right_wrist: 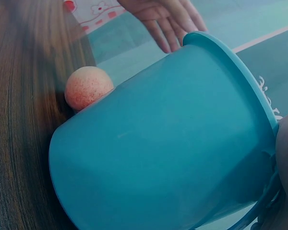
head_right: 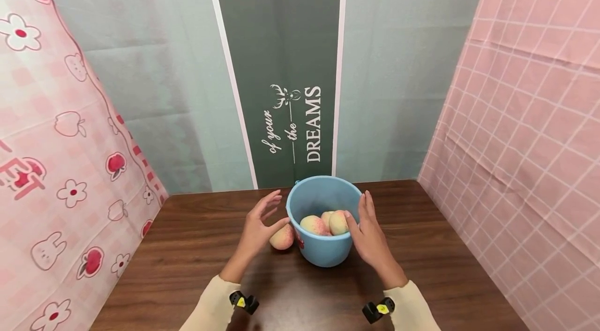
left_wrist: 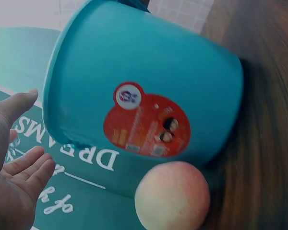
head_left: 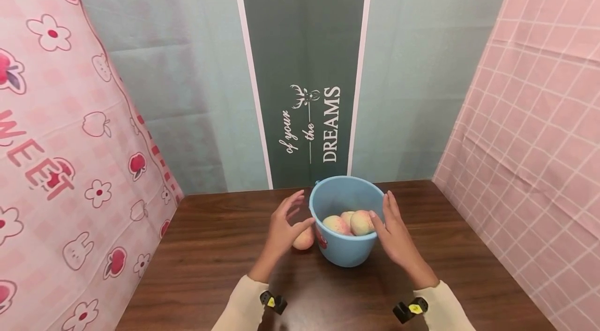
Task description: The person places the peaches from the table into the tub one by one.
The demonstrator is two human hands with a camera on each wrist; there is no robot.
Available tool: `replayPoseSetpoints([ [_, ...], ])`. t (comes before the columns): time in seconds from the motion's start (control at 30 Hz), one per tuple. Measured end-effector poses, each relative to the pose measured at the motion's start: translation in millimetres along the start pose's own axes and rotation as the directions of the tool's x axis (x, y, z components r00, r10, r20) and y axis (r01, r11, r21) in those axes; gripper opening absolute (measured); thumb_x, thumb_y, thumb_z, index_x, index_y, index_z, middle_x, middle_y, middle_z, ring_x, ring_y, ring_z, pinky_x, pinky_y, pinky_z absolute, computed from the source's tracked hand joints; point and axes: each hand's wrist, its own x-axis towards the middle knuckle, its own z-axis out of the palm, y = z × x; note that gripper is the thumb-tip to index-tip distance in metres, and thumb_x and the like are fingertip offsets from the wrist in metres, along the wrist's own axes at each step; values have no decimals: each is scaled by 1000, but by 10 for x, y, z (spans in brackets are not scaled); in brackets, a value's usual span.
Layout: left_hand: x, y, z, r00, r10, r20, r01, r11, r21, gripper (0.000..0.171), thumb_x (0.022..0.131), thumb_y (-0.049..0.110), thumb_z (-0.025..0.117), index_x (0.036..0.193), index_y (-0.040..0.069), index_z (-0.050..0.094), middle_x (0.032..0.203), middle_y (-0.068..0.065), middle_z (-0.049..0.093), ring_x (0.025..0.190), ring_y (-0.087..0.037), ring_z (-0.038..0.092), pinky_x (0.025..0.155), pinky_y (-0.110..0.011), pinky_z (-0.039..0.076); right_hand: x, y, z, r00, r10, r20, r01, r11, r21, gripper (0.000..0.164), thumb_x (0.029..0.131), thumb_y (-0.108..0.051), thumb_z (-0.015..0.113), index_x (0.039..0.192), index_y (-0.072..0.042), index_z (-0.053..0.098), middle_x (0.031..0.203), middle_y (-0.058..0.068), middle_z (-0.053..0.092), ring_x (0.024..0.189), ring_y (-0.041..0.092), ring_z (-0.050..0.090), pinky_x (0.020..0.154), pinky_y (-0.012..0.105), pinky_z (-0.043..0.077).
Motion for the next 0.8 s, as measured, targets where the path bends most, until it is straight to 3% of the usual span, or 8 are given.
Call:
replayPoseSetpoints([
  [0.27,-146,-250,-154,999,6,-39,-5,1000,26,71,78,7,88,141,19,58,131,-10,64,123,-37,60,101,-56,49,-1,11,4,1000,3,2,-3,1000,2,80,108,-44,44,161,-2,2,169,14,-9,151,49,10,112,72,20],
  [0.57,-252,-459,-240,999,5,-38,-2,997,75,70,79,11,89,142,12,57,132,-11,63,125,-38,59,102,-51,50,-4,29,16,1000,-2,-3,2,1000,11,80,108,-44,44,161,-1,2,169,15,-8,150,51,13,109,70,28],
  [0.8,-300,-596,-260,998,-63,-24,65,993,103,72,79,20,89,143,13,56,134,-9,62,128,-32,58,105,-43,49,-6,40,24,1000,-6,-6,6,1000,10,80,108,-44,44,161,-3,1,169,15,-8,149,52,13,108,72,26],
])
